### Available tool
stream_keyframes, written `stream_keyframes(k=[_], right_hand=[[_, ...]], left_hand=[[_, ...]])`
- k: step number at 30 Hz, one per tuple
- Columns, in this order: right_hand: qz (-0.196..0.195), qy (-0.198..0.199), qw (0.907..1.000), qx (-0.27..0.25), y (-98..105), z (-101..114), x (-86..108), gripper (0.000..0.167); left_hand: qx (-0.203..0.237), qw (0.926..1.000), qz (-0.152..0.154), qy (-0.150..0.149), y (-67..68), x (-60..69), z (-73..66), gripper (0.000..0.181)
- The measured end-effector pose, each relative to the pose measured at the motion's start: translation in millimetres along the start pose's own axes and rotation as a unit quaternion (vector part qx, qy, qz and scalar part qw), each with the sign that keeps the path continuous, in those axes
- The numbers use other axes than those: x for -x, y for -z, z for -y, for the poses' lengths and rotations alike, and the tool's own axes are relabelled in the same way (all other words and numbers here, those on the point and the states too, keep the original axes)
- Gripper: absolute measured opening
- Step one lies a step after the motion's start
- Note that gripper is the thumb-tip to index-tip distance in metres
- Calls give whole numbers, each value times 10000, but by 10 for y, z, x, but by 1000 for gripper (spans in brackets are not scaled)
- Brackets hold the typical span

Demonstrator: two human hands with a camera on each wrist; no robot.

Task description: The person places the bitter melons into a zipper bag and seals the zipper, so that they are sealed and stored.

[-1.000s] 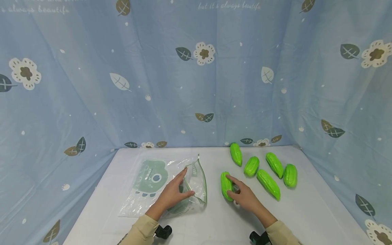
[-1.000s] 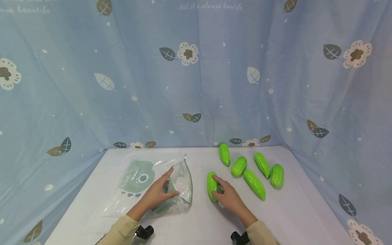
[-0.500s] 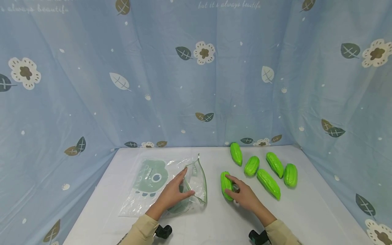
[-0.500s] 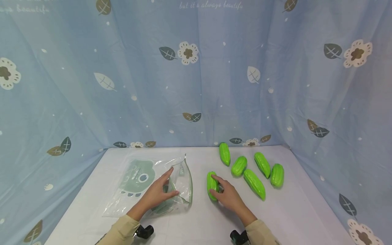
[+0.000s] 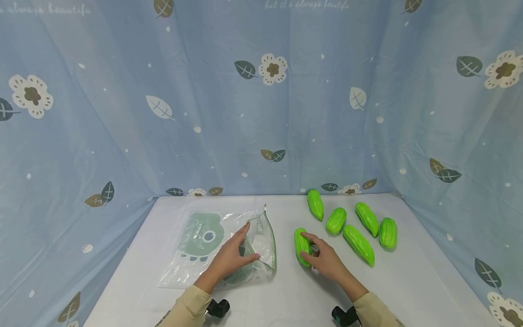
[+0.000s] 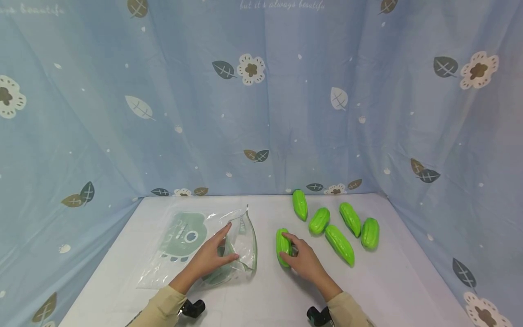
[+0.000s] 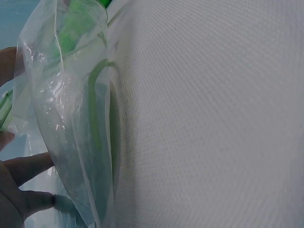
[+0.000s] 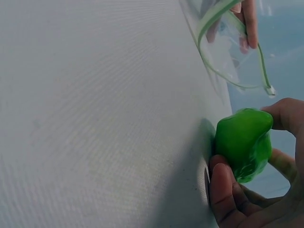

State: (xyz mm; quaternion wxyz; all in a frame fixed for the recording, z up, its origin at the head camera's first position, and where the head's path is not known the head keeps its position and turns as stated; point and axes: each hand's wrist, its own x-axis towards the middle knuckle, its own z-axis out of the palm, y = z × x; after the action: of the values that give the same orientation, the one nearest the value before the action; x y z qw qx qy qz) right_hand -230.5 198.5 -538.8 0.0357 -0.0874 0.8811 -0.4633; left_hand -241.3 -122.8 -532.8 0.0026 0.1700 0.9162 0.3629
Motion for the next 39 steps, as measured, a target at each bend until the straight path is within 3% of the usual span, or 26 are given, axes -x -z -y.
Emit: stream_keyframes(k=[13,39], right_hand=[[-13,27,9998,-183,-19,25,-27,61],[712,590,9955,-222,-121,204,-90,62]], left_hand=[[-29,10000,0,-45,-1,4,-2,103],[-35,10000,-33,-39,-1,6,-3,101]])
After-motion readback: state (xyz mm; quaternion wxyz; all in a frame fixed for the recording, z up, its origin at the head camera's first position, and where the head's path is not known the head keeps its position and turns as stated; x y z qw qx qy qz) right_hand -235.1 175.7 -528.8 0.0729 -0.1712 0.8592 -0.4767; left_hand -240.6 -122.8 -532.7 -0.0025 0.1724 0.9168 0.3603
